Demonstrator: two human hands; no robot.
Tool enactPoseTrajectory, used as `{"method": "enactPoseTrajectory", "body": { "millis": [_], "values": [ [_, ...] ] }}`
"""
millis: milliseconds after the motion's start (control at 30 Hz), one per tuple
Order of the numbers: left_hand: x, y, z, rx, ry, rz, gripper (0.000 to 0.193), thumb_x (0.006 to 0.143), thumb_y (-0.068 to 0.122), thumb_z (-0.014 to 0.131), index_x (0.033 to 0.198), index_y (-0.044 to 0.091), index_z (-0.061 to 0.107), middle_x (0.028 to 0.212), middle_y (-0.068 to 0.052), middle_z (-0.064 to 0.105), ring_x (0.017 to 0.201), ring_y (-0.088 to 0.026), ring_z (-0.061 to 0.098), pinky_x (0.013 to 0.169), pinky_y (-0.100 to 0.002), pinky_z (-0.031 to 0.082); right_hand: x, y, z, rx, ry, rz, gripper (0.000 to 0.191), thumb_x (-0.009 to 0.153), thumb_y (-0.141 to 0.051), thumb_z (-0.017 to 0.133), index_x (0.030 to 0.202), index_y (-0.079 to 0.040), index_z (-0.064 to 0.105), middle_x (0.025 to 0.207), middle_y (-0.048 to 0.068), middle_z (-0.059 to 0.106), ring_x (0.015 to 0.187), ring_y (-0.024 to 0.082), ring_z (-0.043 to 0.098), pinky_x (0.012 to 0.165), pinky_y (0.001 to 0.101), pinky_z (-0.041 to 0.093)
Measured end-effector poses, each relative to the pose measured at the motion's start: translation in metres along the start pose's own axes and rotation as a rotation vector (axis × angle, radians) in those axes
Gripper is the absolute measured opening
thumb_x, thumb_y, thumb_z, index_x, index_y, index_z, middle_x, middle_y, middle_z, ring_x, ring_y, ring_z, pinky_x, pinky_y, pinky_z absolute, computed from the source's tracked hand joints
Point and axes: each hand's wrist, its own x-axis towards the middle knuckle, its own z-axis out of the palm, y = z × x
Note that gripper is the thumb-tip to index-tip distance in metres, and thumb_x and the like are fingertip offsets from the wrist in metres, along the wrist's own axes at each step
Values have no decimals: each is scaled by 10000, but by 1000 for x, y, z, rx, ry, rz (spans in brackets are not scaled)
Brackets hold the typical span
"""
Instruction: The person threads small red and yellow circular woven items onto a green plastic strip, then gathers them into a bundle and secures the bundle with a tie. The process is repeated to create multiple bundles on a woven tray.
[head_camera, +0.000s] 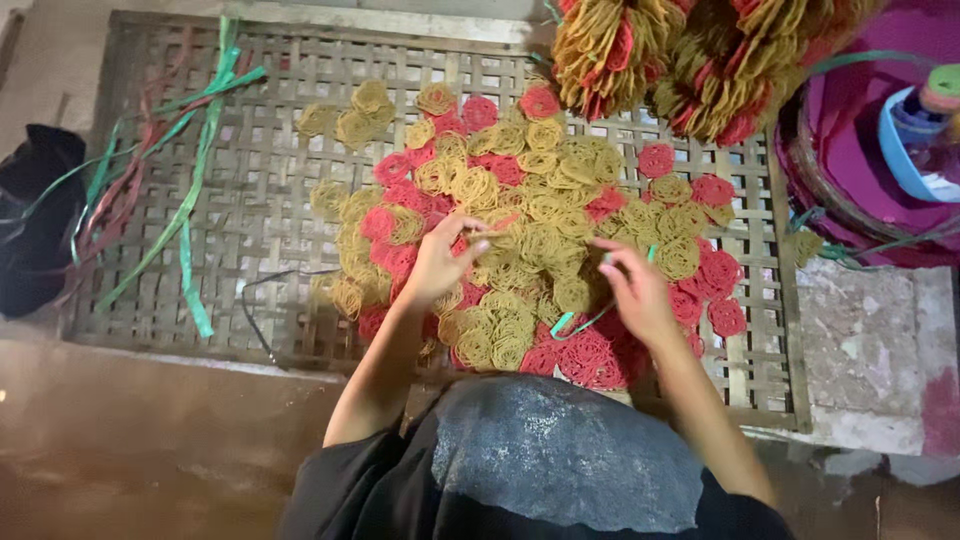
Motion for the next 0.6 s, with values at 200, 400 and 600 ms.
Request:
{"method": "enactPoseTrajectory", "body": {
  "millis": [200, 400, 600],
  "values": [
    [-24, -7, 10, -277, 203, 62, 268, 1057, 143, 582, 1270, 25, 696, 1162, -77, 734, 1038, -175, 693, 953, -331, 536, -30, -5, -4, 584, 252, 320, 107, 1050, -57, 615, 1109, 14, 668, 1050, 79, 735, 963, 183, 718, 904, 317, 563],
    [-46, 7, 55, -668, 18, -236, 294, 1067, 166, 526, 1278, 10, 657, 1155, -68, 715, 971, -114, 688, 878, -309, 583, -36, -68, 11, 155, 140, 45, 121, 1010, -46, 652, 1092, -18, 736, 939, 78, 713, 826, 172, 661, 740, 332, 535],
    [-72, 31, 83, -517, 1, -107, 262, 1108, 139, 537, 1214, -73, 649, 950, -32, 595, 873, -65, 595, 838, -292, 623, -22, -120, 18, -118, 129, -81, 71, 958, -87, 699, 992, -26, 686, 882, 147, 631, 786, 314, 651, 685, 398, 517]
  ]
}}
